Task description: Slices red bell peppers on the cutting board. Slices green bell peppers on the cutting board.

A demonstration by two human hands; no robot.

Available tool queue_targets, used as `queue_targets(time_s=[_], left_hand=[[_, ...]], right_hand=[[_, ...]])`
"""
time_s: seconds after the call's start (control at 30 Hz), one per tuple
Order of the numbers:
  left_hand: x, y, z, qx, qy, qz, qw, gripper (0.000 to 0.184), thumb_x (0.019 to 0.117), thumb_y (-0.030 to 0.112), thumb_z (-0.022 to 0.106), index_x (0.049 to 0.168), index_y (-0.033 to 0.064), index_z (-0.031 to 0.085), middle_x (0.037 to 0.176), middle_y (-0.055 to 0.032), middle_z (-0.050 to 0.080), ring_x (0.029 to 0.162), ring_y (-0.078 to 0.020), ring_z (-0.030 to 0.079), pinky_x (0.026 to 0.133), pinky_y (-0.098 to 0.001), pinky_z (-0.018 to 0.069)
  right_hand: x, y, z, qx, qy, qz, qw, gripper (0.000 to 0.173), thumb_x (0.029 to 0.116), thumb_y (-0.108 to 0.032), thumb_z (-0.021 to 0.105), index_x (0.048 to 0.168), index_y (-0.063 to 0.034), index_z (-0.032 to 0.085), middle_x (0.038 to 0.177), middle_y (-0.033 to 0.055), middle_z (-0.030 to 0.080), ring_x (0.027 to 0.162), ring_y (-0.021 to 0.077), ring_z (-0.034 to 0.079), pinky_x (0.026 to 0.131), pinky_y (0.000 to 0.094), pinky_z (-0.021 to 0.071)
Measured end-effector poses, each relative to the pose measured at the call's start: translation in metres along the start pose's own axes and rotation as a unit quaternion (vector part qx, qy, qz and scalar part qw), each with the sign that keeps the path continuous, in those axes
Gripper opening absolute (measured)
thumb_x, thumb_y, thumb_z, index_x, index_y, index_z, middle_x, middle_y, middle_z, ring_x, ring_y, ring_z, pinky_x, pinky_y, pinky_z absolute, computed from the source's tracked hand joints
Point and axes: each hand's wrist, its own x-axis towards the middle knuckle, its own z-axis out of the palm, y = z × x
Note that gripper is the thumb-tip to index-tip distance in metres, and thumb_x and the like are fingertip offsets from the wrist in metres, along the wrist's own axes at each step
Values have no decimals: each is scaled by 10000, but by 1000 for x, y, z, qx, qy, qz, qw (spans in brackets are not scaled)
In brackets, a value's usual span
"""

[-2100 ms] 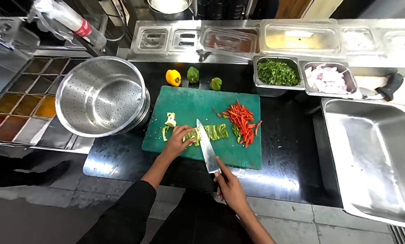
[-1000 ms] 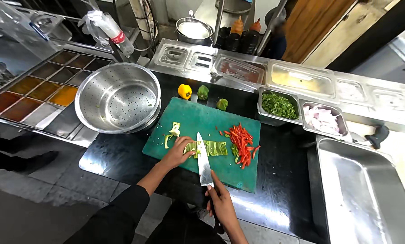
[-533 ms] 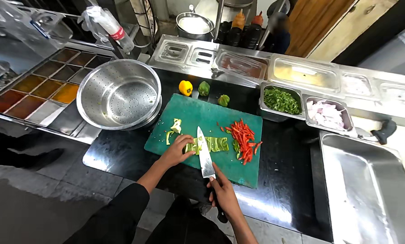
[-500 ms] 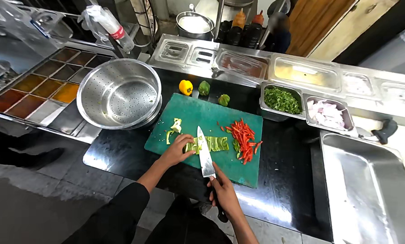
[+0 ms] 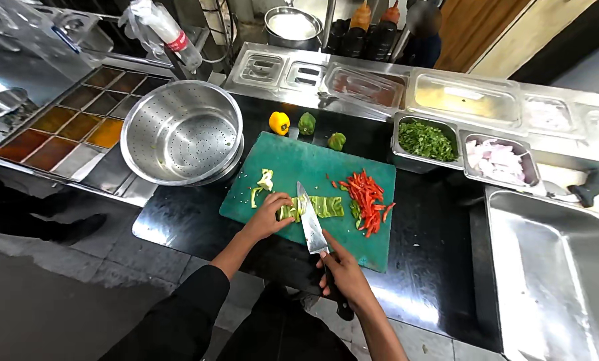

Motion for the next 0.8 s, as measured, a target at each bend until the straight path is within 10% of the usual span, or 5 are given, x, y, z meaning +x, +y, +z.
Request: queue_targets(time_s=[0.8], left_hand=[[4,5,-7,-36,-30,-69,996,430,848,189,823,1219,34,670,1378,-128,588,1317,-280,530,1102,-470,453]], right_hand=[[29,26,43,40,64,-76,994,529,1104,-173,460,1614,-145,320,927,81,690,497,131,593,441,282,526]])
